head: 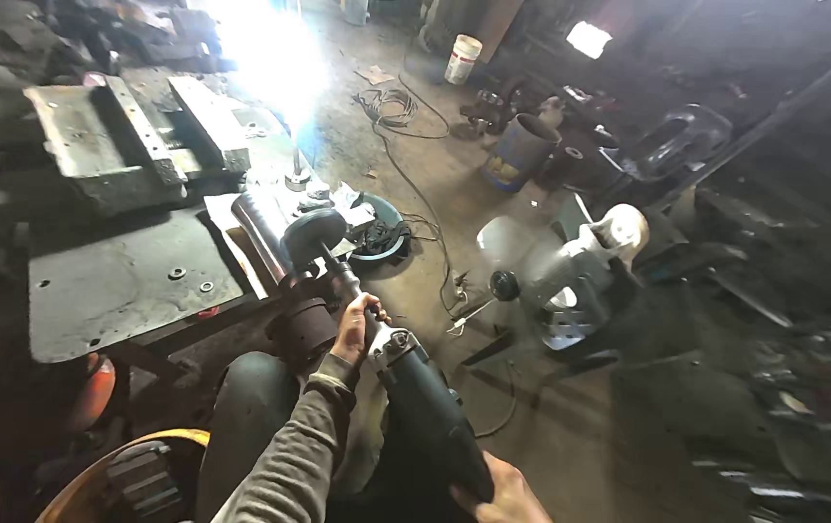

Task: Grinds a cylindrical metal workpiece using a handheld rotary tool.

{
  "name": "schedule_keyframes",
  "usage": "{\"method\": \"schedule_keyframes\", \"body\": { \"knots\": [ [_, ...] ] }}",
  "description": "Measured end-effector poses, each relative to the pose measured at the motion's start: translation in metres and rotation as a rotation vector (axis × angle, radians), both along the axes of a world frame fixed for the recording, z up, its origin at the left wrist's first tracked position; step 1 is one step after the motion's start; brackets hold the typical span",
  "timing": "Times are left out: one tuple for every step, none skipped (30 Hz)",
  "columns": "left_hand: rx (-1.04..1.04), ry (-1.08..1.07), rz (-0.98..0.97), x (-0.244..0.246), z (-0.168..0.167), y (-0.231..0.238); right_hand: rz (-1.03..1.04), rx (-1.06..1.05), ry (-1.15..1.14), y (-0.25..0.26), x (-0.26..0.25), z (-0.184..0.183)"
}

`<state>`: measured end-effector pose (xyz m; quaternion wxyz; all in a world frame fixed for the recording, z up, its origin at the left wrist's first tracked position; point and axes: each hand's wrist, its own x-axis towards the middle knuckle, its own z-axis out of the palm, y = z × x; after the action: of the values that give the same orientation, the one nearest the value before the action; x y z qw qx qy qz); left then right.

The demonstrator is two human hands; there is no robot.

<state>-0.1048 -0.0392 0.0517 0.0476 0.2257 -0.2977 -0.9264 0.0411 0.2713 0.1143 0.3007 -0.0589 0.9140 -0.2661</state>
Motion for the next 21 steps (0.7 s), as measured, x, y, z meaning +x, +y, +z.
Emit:
{"method": "schedule_keyframes", "body": {
  "knots": [
    [0.009, 0.026, 0.018, 0.006, 0.002, -0.002, 0.011, 0.008, 0.008, -0.001, 0.002, 0.002],
    [0.020, 0.050, 0.041, 0.011, 0.003, -0.004, 0.024, 0.012, 0.015, -0.001, 0.003, 0.003],
    [0.026, 0.067, 0.065, 0.017, 0.005, -0.006, 0.039, 0.014, 0.018, -0.002, 0.005, 0.005],
    [0.023, 0.079, 0.084, 0.023, 0.006, -0.009, 0.057, 0.020, 0.019, -0.004, 0.006, 0.006],
    [0.014, 0.092, 0.096, 0.029, 0.006, -0.013, 0.073, 0.031, 0.019, -0.005, 0.007, 0.008],
    [0.006, 0.112, 0.102, 0.035, 0.004, -0.016, 0.087, 0.050, 0.016, -0.007, 0.008, 0.009],
    [0.002, 0.131, 0.107, 0.040, 0.000, -0.020, 0.100, 0.071, 0.011, -0.009, 0.008, 0.009],
    [0.009, 0.141, 0.116, 0.045, -0.003, -0.023, 0.116, 0.090, 0.009, -0.011, 0.008, 0.009],
    [0.025, 0.154, 0.126, 0.050, -0.007, -0.026, 0.132, 0.105, 0.004, -0.012, 0.008, 0.009],
    [0.036, 0.166, 0.139, 0.055, -0.011, -0.029, 0.147, 0.115, 0.000, -0.013, 0.009, 0.008],
    [0.049, 0.172, 0.153, 0.059, -0.012, -0.031, 0.160, 0.115, -0.002, -0.015, 0.009, 0.007],
    [0.053, 0.177, 0.166, 0.062, -0.013, -0.032, 0.171, 0.112, -0.002, -0.016, 0.010, 0.006],
    [0.057, 0.182, 0.175, 0.064, -0.013, -0.032, 0.176, 0.110, 0.002, -0.016, 0.011, 0.006],
    [0.064, 0.184, 0.181, 0.065, -0.013, -0.031, 0.178, 0.109, 0.012, -0.016, 0.011, 0.006],
    [0.067, 0.183, 0.182, 0.065, -0.013, -0.030, 0.178, 0.105, 0.022, -0.015, 0.012, 0.006],
    [0.062, 0.182, 0.177, 0.064, -0.013, -0.030, 0.176, 0.105, 0.031, -0.014, 0.013, 0.005],
    [0.051, 0.181, 0.167, 0.063, -0.012, -0.029, 0.170, 0.101, 0.039, -0.013, 0.014, 0.006],
    [0.039, 0.173, 0.153, 0.061, -0.010, -0.028, 0.164, 0.097, 0.045, -0.012, 0.014, 0.006],
    [0.025, 0.163, 0.137, 0.059, -0.008, -0.027, 0.156, 0.092, 0.047, -0.011, 0.015, 0.007],
    [0.018, 0.149, 0.124, 0.056, -0.005, -0.025, 0.148, 0.086, 0.047, -0.010, 0.015, 0.008],
    [0.015, 0.136, 0.114, 0.053, -0.002, -0.022, 0.139, 0.078, 0.049, -0.009, 0.016, 0.009]
  ]
}}
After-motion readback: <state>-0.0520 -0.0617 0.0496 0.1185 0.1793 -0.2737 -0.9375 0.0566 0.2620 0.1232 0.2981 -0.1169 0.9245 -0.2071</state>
